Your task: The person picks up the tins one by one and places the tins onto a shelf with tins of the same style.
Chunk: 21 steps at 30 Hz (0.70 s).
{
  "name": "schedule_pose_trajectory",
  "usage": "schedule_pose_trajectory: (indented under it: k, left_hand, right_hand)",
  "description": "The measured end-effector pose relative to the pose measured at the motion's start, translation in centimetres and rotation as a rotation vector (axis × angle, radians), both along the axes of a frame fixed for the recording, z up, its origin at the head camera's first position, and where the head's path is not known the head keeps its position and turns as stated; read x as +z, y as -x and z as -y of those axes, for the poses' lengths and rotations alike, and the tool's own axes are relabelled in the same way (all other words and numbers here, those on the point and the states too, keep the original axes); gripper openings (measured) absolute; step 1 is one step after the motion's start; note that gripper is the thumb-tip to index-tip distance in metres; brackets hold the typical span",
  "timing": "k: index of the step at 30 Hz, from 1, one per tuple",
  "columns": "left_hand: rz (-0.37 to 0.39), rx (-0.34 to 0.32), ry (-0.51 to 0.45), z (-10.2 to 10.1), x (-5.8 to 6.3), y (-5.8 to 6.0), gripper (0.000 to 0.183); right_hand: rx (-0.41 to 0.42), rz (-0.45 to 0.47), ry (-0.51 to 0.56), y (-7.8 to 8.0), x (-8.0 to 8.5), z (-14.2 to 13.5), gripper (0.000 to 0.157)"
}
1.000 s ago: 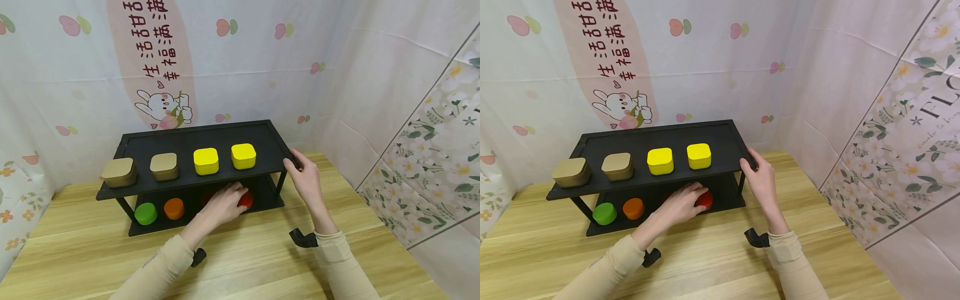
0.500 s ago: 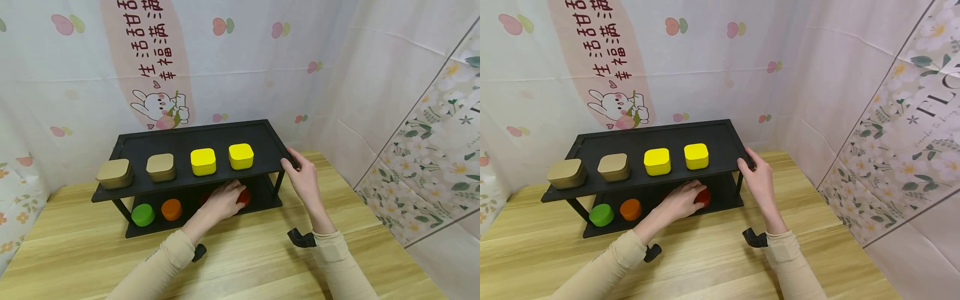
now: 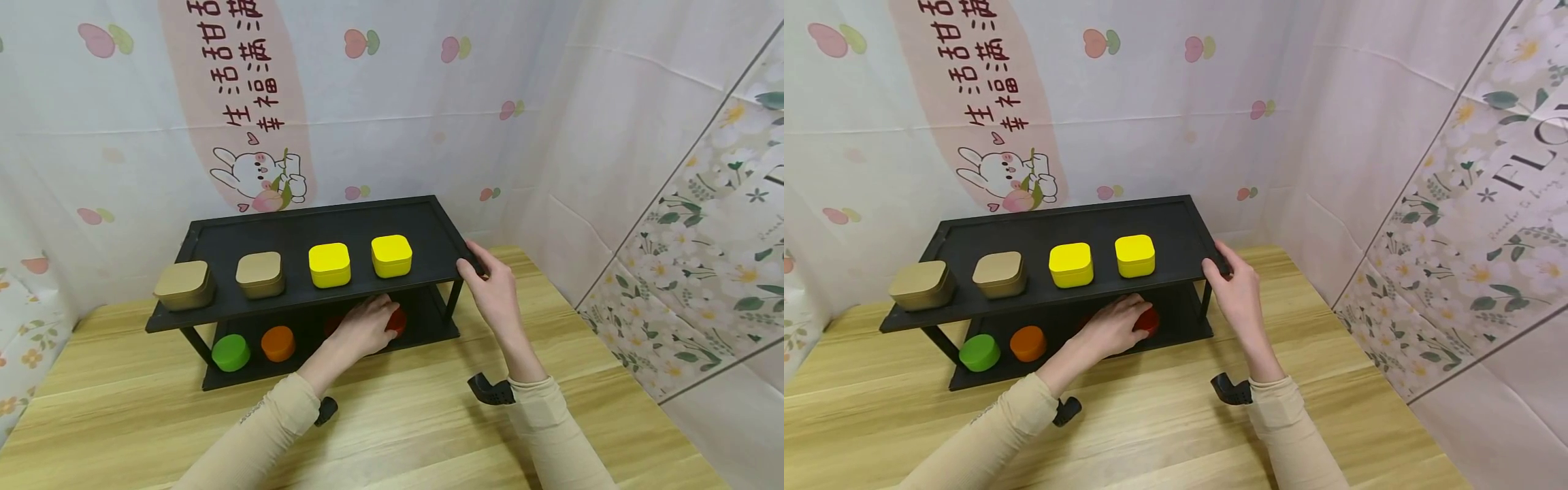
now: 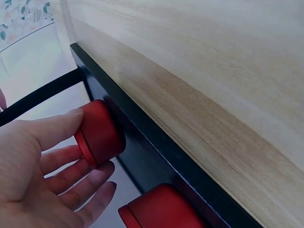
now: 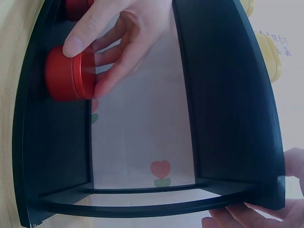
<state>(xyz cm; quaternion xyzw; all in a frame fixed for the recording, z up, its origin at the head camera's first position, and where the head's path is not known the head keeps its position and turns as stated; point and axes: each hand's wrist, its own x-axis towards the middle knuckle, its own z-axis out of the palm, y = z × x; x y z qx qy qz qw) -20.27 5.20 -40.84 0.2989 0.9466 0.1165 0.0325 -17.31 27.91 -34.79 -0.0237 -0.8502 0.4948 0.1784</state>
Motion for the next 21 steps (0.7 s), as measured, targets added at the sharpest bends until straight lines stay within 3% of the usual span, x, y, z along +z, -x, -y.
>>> schedule_pose_trajectory:
  k: [21]
  left_hand:
    - [0.051,0.008,0.004,0.04,-0.11,0.26,0.055]
  right_hand:
    - [0.007,-0.016,-0.006,-0.12,-0.04,-0.05,0.055]
